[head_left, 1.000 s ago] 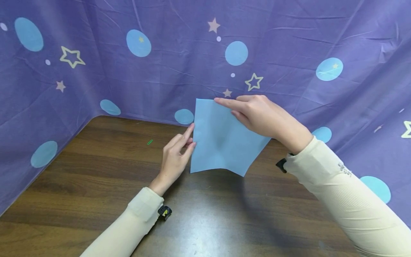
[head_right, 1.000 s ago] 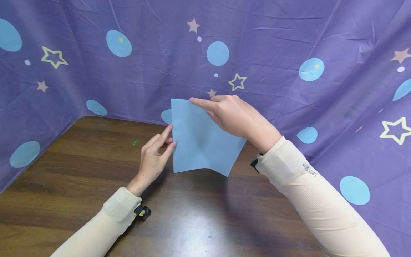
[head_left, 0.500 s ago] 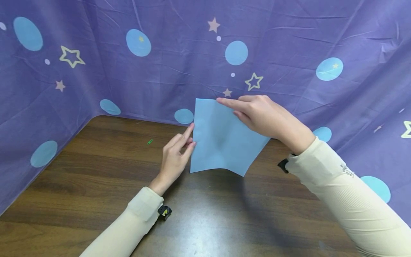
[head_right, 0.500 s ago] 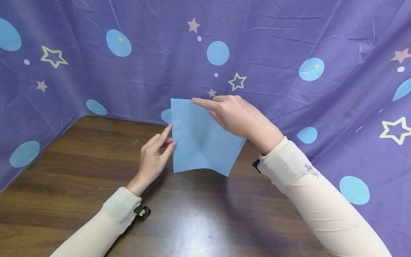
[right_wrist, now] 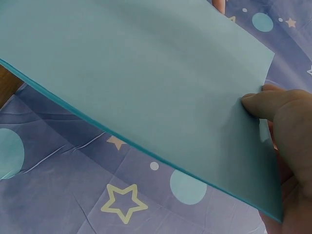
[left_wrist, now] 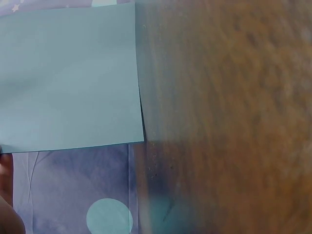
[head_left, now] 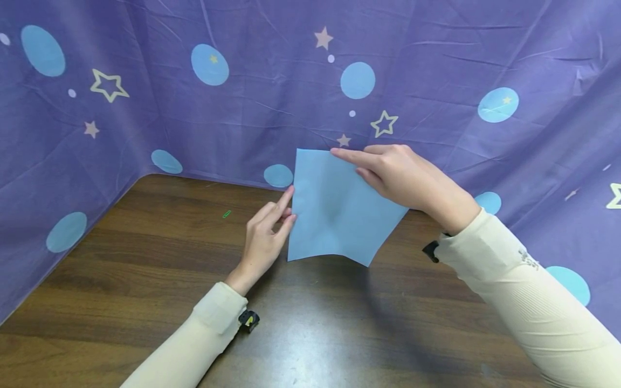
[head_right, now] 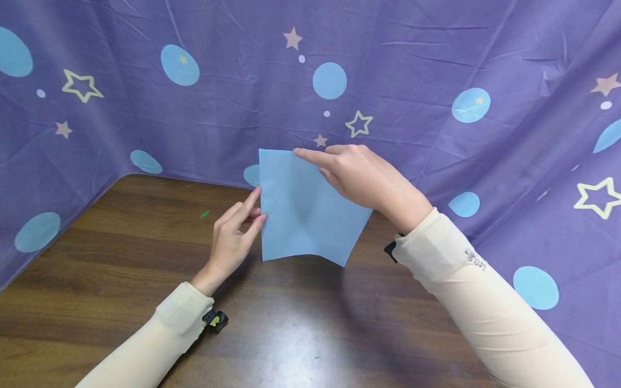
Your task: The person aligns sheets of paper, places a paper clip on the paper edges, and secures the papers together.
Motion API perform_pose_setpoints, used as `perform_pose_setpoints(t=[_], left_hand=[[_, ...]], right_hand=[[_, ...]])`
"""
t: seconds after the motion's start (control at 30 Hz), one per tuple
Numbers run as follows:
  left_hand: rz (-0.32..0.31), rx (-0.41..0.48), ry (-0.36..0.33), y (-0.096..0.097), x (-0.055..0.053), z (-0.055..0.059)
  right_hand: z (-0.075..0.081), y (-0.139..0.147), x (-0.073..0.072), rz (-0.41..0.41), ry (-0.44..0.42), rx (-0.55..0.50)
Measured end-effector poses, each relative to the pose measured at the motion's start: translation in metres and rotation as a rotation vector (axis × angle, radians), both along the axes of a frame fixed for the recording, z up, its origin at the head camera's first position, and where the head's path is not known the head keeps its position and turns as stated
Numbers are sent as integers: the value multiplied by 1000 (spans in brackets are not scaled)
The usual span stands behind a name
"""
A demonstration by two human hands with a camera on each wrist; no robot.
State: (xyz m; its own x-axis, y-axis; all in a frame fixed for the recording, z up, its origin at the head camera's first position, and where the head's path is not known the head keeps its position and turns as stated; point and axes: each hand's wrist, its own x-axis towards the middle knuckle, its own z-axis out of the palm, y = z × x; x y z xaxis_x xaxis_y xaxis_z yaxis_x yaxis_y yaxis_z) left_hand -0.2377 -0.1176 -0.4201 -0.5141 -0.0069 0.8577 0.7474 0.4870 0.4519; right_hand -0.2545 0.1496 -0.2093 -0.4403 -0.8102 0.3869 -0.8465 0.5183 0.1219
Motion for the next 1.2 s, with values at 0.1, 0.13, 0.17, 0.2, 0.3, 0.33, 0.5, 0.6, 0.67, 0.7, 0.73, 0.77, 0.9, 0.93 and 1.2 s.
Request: perform_pose_setpoints(t=[0.1, 0.13, 0.17, 0.2, 0.3, 0.33, 0.5, 0.6, 0.67, 0.7, 0.73, 0.77, 0.9, 0.93, 1.2], left_hand=[[2, 1, 2, 0, 0, 0], [1, 2, 0, 0, 0, 0], [0, 4, 0, 0, 0, 0], [1, 3, 2, 0, 0, 0], [1, 2, 2, 0, 0, 0], [0, 1, 1, 0, 0, 0], [-2, -5, -2, 0, 1, 2], [0, -8, -3, 0, 2, 2], [2, -9, -2, 0, 2, 2], [5, -9, -1, 0, 1, 1], [5, -10, -3, 0, 1, 1], [8, -7, 1, 0, 1, 1], [11, -4, -2, 0, 1, 0], [11, -2, -1, 0, 1, 0], [5, -13, 0, 0, 1, 1]], right_hand=[[0, 0, 1, 4, 4, -4], [0, 0, 1, 4, 6, -5], [0, 1, 1, 4, 8, -6], [0, 1, 0, 4, 9, -7], [0, 2, 0, 1, 7, -7], [0, 3, 0, -1, 6, -6], [0, 5, 0, -8, 4, -1], [0, 6, 1, -10, 3, -3], [-1, 7, 1, -11, 4, -3], [-1, 7, 1, -14, 3, -2], [-1, 8, 1, -16, 2, -2], [-1, 8, 1, -18, 1, -1], [-1, 9, 2, -25, -1, 1], [-1, 10, 2, -25, -1, 1], [-1, 13, 4, -17, 8, -13]])
